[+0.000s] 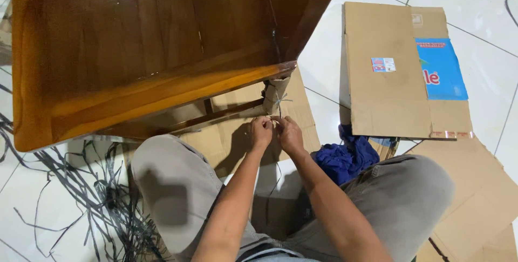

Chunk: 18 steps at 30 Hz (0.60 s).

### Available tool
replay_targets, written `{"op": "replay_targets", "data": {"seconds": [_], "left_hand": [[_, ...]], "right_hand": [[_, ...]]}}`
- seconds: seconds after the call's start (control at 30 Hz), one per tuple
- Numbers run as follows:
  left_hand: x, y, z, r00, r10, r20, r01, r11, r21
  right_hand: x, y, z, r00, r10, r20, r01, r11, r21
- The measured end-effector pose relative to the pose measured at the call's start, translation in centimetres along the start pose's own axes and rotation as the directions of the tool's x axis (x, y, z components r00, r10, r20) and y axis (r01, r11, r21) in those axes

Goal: Wrapping the legs of a wooden chair with cardboard and securing them with plastic ties.

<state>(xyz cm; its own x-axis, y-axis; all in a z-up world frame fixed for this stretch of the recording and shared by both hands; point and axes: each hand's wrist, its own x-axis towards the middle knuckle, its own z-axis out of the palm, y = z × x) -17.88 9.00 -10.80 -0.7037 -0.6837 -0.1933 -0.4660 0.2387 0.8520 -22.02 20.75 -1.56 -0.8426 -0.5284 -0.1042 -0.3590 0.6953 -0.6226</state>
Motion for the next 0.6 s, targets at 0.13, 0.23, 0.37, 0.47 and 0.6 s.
{"op": "replay_targets", "data": {"seconds": [0.13,0.23,0.37,0.47,0.6], "left_hand": [[-0.3,1.0,-0.8,1.000,0.002,0.002,-0.002,0.999,0.043],[0.2,0.3,0.0,1.000,-0.016,-0.024,0.014,0.997,-0.071],[1.4,-2.6,2.3,0.994,-0.021,-0.106,0.002,0.984,-0.177],[1.4,-3.5,4.1,0.989,-0.099,-0.113,0.057,0.942,-0.331],[0.4,-0.4,1.8,0.978,-0.206,-0.042,0.173,0.901,-0.398]], "right_hand": [[0.3,0.4,0.3,1.000,-0.015,0.012,0.016,1.000,-0.023],[0.6,0.8,0.6,1.000,-0.004,0.005,0.004,0.999,-0.040],[1.1,1.2,0.3,0.999,0.040,-0.011,-0.040,0.999,0.011],[2.1,1.3,0.6,0.999,0.023,-0.039,-0.024,1.000,-0.012],[2.9,2.7,1.9,0.999,0.004,-0.037,-0.003,1.000,0.017]]}}
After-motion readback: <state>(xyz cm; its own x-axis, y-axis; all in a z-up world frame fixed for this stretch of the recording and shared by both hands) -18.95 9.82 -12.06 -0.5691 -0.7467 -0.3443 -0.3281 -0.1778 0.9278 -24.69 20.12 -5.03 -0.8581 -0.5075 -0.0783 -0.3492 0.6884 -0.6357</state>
